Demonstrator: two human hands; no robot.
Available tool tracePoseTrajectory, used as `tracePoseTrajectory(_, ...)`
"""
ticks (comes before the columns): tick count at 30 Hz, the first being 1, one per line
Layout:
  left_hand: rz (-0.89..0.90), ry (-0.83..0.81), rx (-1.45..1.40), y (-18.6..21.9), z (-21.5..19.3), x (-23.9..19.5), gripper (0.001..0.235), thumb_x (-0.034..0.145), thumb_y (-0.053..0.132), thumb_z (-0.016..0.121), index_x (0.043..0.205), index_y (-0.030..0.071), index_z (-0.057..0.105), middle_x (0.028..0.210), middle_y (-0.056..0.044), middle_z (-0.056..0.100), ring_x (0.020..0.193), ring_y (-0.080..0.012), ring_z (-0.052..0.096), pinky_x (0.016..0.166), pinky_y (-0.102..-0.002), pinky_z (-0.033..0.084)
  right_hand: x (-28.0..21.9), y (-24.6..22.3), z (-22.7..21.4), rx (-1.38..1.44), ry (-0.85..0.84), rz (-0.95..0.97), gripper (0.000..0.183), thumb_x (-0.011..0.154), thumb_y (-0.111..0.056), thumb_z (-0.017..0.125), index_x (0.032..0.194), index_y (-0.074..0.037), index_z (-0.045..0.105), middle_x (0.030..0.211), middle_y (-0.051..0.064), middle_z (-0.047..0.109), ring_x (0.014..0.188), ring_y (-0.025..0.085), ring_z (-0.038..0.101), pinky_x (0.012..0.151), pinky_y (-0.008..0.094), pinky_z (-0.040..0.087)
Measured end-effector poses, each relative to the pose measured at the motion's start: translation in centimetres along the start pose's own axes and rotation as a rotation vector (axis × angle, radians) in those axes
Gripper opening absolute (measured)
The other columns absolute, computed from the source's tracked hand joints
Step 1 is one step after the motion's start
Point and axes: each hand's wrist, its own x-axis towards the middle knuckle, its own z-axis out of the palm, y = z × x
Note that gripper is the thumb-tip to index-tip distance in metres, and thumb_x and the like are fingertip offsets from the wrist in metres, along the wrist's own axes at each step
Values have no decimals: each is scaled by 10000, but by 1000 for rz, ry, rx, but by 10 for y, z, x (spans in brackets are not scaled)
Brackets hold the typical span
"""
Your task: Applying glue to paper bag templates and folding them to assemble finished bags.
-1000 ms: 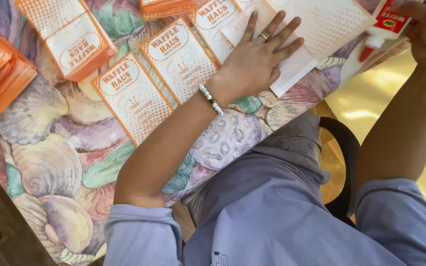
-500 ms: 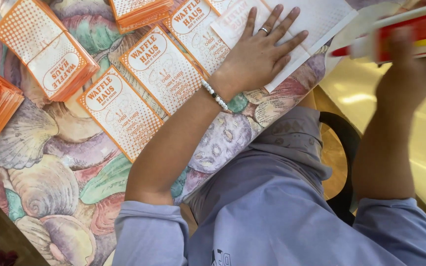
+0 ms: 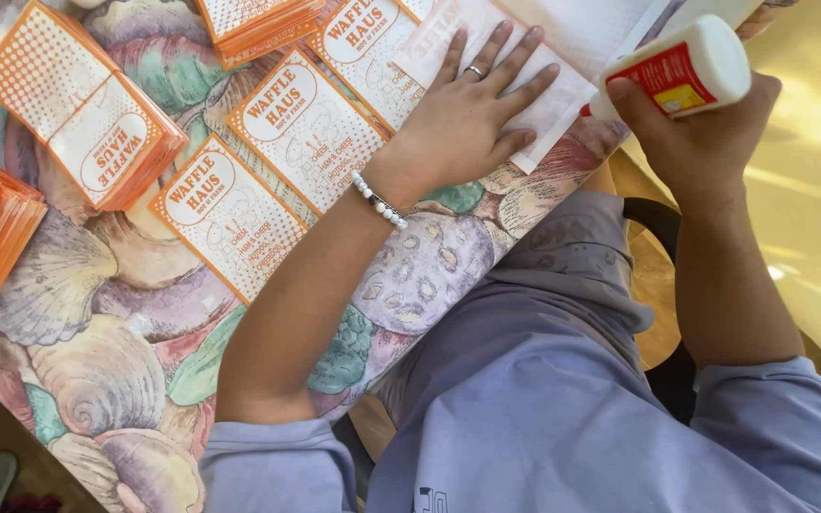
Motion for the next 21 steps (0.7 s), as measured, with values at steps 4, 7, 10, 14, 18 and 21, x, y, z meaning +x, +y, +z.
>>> tracePoseTrajectory(4, 76, 34, 3, -4, -1, -5, 584, 1148, 474, 443, 1658, 206, 344, 1692, -152, 140, 1560, -420, 105, 1232, -665, 39, -8, -51, 14, 315, 55, -113, 332, 1019, 114, 853, 1168, 132, 556, 1115, 334, 697, 1041, 421, 738, 819, 465, 624)
tracePoseTrajectory(7, 95, 49, -60, -11, 6, -2, 599, 1125, 441, 587, 1638, 184, 417, 1676, -160, 142, 1540, -397, 70, 1224, -667, 42, -17, -57, 21, 241, -45, -5, 285, 1015, 32, 914, 966, 89, 639, 960, 190, 695, 894, 237, 685, 701, 351, 562)
tracePoseTrajectory(10, 77, -84, -166, -13, -8, -4, 710, 1069, 449, 687, 1667, 214, 385, 1683, -99, 32, 1560, -392, 28, 1236, -657, 14, -18, -64, 24, 272, -83, -12, 245, 1016, 41, 877, 1038, 102, 640, 1006, 234, 713, 915, 304, 736, 709, 365, 590)
tracePoseTrajectory(14, 101, -26, -206, -19, 0, -3, 784, 955, 515, 777, 1624, 236, 478, 1675, -101, 97, 1553, -433, 122, 1217, -681, 68, -28, -26, 28, 256, 41, 3, 648, 998, 91, 920, 1185, 3, 306, 1048, 235, 561, 973, 305, 653, 745, 406, 560)
tracePoseTrajectory(18, 56, -55, -210, -17, -4, -2, 781, 942, 533, 745, 1618, 262, 466, 1674, -105, 107, 1555, -411, 115, 1220, -652, 53, -24, -31, 28, 286, 116, -41, 647, 1022, 107, 900, 1190, -16, 287, 1121, 268, 534, 1068, 375, 643, 848, 472, 584)
tracePoseTrajectory(21, 66, -21, -212, -18, 2, -3, 775, 923, 516, 777, 1599, 262, 496, 1665, -110, 150, 1540, -416, 172, 1203, -669, 103, -34, -45, 32, 344, 52, -90, 648, 1004, 123, 855, 1246, 7, 266, 1160, 342, 581, 1085, 422, 671, 853, 501, 600)
